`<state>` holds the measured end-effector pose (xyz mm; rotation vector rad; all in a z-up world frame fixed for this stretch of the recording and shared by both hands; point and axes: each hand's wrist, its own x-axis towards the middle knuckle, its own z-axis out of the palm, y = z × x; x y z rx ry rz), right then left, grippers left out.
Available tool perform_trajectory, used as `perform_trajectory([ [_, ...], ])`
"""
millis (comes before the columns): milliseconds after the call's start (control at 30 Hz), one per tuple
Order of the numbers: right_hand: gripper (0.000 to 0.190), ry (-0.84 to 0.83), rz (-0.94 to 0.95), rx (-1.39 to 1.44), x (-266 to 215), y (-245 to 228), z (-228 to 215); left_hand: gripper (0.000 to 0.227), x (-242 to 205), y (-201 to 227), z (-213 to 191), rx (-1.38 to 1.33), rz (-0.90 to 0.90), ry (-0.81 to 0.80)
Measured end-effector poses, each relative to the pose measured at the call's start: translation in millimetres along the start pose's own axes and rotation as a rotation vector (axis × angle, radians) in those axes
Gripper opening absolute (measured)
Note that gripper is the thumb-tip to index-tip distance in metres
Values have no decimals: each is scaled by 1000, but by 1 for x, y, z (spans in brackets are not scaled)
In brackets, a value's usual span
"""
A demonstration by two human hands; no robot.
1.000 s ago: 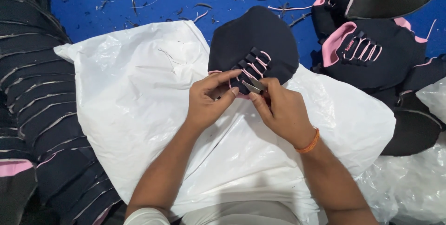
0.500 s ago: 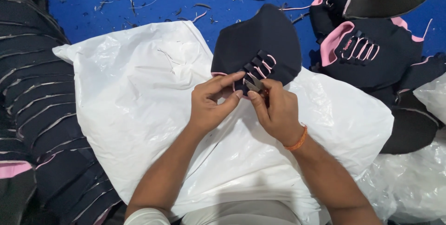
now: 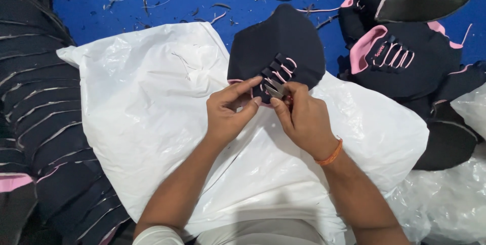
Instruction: The person sits on the floor and repeatedly picks up black caps with pink interiors. Using a small knife, they trim excess threads and fabric from the laces and edges of each cap. After trimming, the person places the finished caps into a pile on the floor.
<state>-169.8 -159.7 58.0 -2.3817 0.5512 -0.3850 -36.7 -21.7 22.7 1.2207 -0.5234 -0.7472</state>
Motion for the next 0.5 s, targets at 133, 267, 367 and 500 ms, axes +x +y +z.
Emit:
perform_trajectory([
  [133, 33, -29, -1, -24, 0, 1, -3, 40, -2, -7, -1, 6, -4, -8],
  [267, 28, 14, -50, -44, -4, 7, -2, 40, 0, -2, 0, 35, 36, -25],
  [367, 24, 47, -22, 51, -6, 9, 1, 38, 1, 1, -1, 51, 71, -42],
  [500, 29, 81, 106, 201, -9, 12, 6, 39, 5, 10, 1, 50, 105, -71],
])
